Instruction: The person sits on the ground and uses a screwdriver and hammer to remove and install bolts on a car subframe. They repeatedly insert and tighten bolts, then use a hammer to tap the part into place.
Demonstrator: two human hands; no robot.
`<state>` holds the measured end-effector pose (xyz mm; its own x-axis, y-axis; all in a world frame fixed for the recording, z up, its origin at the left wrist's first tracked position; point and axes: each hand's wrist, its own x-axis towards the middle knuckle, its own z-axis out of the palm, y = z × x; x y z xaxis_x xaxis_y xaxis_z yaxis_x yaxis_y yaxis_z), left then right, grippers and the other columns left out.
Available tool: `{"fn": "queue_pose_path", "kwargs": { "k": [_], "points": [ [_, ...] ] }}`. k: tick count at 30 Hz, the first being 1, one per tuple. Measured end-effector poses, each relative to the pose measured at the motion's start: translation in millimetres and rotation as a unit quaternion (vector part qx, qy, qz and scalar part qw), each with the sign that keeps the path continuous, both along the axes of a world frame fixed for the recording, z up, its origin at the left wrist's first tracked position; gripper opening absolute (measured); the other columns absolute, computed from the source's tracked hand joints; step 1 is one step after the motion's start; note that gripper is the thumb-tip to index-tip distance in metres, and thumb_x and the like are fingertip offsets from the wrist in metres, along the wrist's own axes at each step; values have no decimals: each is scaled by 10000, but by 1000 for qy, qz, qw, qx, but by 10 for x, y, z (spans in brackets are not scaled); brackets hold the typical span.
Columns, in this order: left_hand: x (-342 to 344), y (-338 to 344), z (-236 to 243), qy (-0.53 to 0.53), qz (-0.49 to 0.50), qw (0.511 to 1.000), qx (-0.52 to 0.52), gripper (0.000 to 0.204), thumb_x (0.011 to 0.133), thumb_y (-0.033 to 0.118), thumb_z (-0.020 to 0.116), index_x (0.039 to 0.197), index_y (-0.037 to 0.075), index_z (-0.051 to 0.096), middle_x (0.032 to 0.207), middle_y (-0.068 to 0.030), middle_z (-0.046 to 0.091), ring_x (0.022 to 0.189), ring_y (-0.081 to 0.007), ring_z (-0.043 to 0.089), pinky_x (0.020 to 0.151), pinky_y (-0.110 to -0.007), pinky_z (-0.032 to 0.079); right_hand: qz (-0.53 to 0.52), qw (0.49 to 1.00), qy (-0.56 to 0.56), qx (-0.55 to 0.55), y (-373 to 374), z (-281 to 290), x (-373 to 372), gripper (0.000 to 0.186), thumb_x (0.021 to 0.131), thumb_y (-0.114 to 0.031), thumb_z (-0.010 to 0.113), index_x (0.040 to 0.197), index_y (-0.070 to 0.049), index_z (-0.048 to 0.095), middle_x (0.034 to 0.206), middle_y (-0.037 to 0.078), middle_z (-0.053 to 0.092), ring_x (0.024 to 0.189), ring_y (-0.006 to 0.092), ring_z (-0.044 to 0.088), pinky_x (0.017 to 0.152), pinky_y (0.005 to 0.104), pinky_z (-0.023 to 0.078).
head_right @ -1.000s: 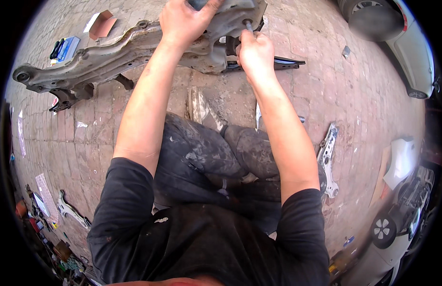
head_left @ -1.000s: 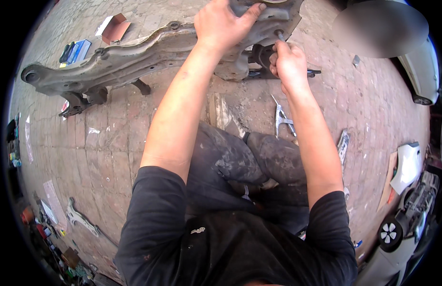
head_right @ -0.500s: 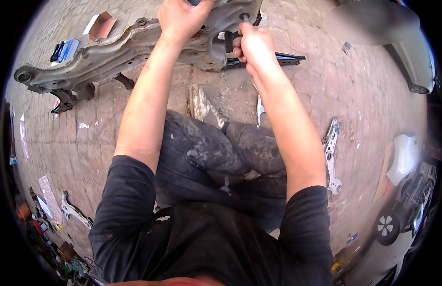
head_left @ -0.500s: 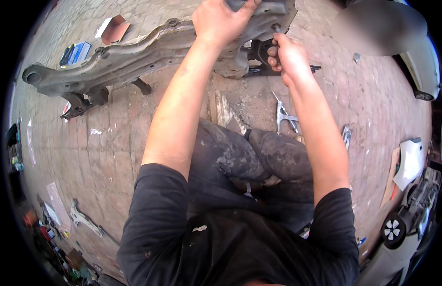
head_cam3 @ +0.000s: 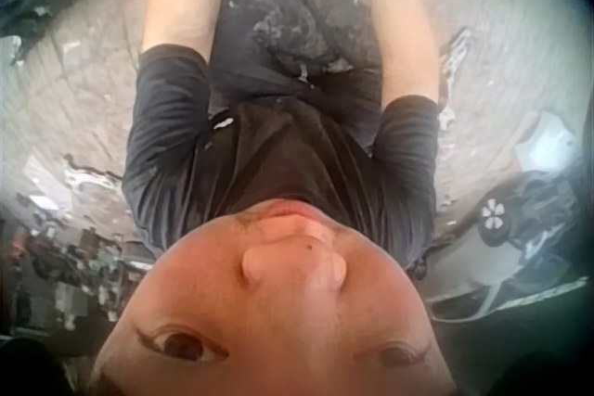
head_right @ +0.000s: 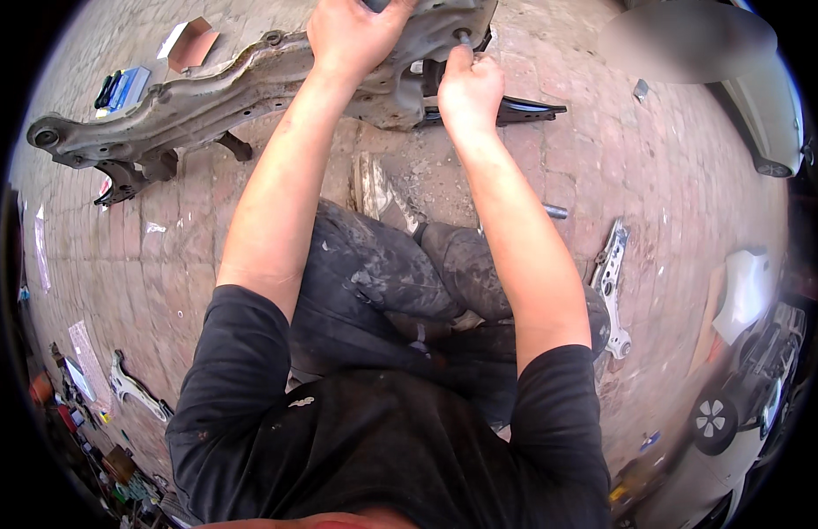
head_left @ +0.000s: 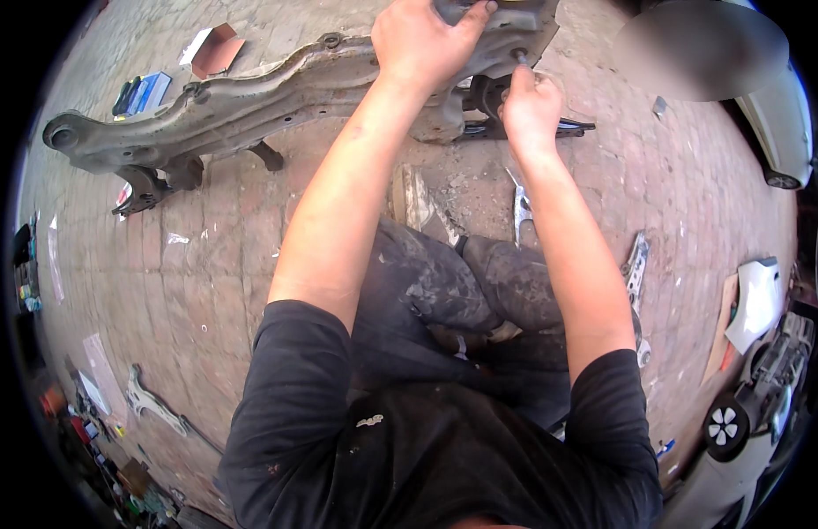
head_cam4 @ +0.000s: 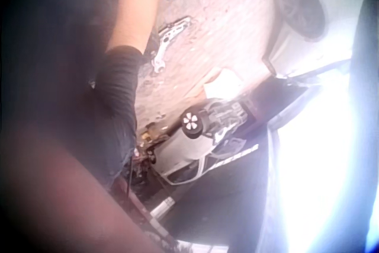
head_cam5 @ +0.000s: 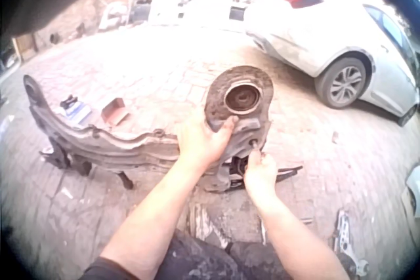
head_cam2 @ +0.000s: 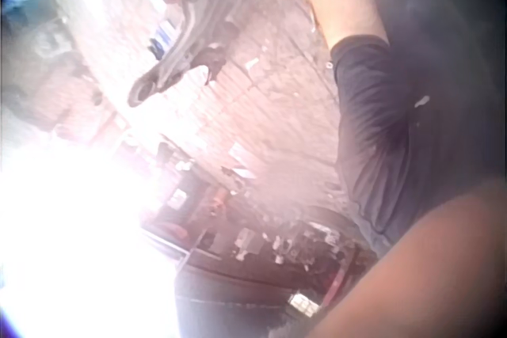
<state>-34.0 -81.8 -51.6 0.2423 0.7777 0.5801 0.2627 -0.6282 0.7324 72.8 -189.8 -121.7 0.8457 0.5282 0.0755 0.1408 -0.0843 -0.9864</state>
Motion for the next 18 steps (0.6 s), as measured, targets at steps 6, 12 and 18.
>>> {"fn": "queue_pose_path", "kwargs": {
  "k": [6,12,18],
  "points": [
    [-20,-33,21,-26,-28,999,-1,521,782,359,822,1182,60,675,1023,-204,734,976,-385,707,846,-451,556,20,999,-29,21,-44,-125,43,379,980,-246,548,735,43,546,643,61,562,648,147,517,613,363,445],
    [-35,-65,45,-45,-36,998,9,566,780,355,827,1229,52,663,1053,-204,735,999,-369,712,860,-444,554,45,997,-44,49,-111,-248,160,388,989,-289,587,780,36,553,640,34,545,638,122,494,590,342,427],
    [-55,-29,9,4,-51,998,-33,547,793,381,821,1212,64,670,990,-191,746,955,-365,724,828,-444,562,91,995,35,-2,-231,-46,128,397,981,-291,596,736,19,574,622,22,544,607,117,494,570,339,423]
  ]
}}
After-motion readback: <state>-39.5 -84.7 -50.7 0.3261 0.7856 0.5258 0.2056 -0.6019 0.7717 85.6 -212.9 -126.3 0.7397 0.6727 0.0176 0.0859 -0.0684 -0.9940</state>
